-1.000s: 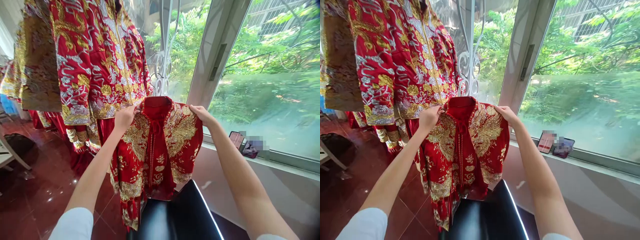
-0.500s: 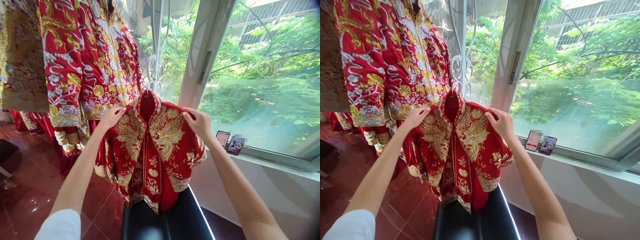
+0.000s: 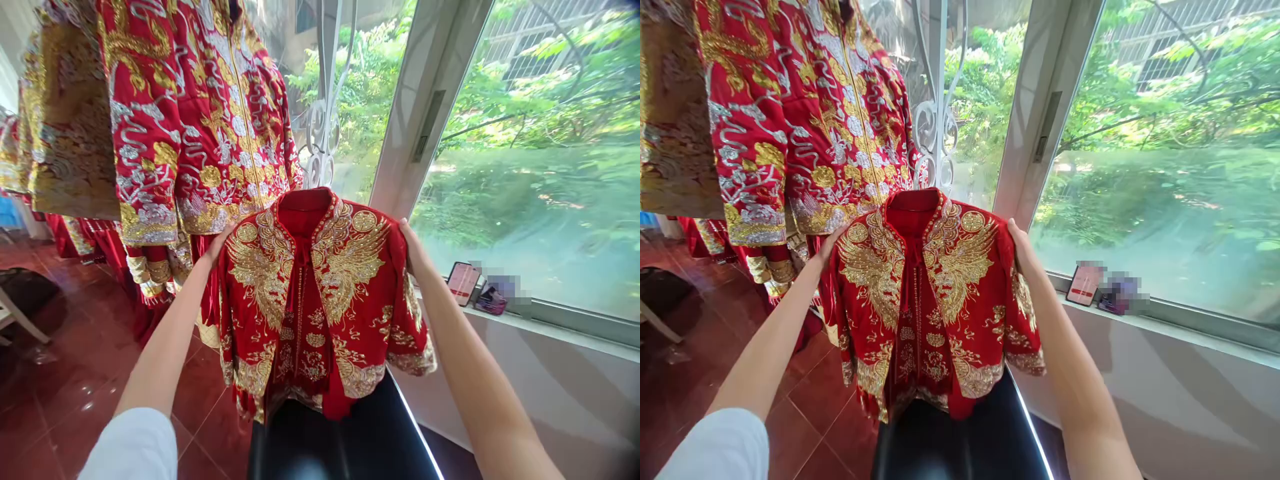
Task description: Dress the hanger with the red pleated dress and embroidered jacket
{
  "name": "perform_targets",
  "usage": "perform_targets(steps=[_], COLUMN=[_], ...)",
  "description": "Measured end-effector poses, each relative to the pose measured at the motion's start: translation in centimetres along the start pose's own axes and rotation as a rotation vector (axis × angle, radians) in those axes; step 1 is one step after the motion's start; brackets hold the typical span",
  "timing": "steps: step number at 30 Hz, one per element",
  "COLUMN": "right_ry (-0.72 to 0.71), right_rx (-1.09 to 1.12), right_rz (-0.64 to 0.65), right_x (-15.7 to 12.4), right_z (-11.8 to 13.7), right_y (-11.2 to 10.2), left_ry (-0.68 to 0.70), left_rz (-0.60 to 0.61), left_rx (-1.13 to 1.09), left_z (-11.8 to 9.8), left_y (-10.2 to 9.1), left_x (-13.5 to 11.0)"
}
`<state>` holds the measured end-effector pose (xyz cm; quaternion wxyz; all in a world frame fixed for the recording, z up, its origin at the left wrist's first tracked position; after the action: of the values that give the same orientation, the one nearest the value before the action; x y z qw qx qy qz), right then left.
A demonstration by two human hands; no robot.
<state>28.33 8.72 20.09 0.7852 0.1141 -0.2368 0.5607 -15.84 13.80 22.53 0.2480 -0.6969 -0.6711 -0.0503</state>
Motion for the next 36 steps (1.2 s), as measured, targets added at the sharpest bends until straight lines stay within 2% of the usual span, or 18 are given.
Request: perform_targets(steps=[2,3,5,8,11,13,16,18,20,22,25,27,28,29,32,34,36], right_ry=[0.041,0.004,-0.135,-0.318,-0.381,-0.366,-0.361,-0.393,-0.406,-0.373,-0.249,-0.161,-0.138,-0.133,-0.210,-0.316,-0.423], right_rx=[-0.045,-0.100,-0.199,-0.299,-0.374,-0.390,-0.339,-0.286,-0.277,-0.296,-0.323,-0.364,-0.412,-0.484,-0.721,-0.762,-0.703], right_rz=[0.101,0.137,0.207,0.379,0.504,0.487,0.298,0.175,0.189,0.332,0.626,0.734,0.707,0.607,0.050,-0.275,-0.504], right_x=[0.6,1.0,2.0,3.3,4.5,5.0,5.4,5.5,5.8,6.2,6.2,5.3,4.7,4.1,1.6,-1.1,-4.9], right_z=[-0.1,0.6,3.2,7.7,10.3,10.9,11.1,11.2,11.1,10.5,8.7,7.2,6.6,6.1,5.7,5.4,4.2], right_y=[-0.1,-0.1,0.5,3.6,7.4,9.2,10.3,10.2,9.4,7.9,4.8,3.3,2.9,2.8,3.4,4.7,6.5], left_ry=[-0.009,0.022,0.166,0.384,0.426,0.419,0.435,0.439,0.411,0.369,0.307,0.248,0.214,0.187,0.218,0.333,0.433], left_rz=[0.044,0.085,0.160,0.249,0.340,0.324,0.159,0.076,0.072,0.154,0.305,0.257,0.147,-0.006,-0.503,-0.684,-0.757], left_rx=[0.059,0.140,0.308,0.416,0.480,0.475,0.385,0.348,0.366,0.453,0.644,0.712,0.748,0.791,0.888,0.858,0.784], left_z=[0.2,-0.4,-2.8,-7.4,-10.3,-11.0,-11.7,-12.0,-12.0,-11.3,-8.9,-6.9,-6.0,-5.3,-3.9,-2.9,-1.0], left_y=[-0.7,-0.9,-0.5,2.1,5.7,7.1,7.5,7.1,6.2,4.8,2.3,1.3,1.2,1.4,3.9,6.7,9.8], left_x=[-0.5,-0.4,0.1,1.5,2.8,3.4,4.4,4.7,4.6,3.7,1.2,-0.4,-0.9,-1.4,-2.6,-4.0,-6.3])
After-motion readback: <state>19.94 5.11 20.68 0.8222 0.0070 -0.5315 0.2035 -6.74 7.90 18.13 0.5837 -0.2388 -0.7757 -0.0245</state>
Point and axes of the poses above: each hand's wrist, its own x-axis towards the middle knuckle, its own y-axis out of the palm, z = x × y, the point moved 3 cm from there along x, towards the middle knuckle, and after that the axes turned 2 degrees about x, right-handed, at the moved point
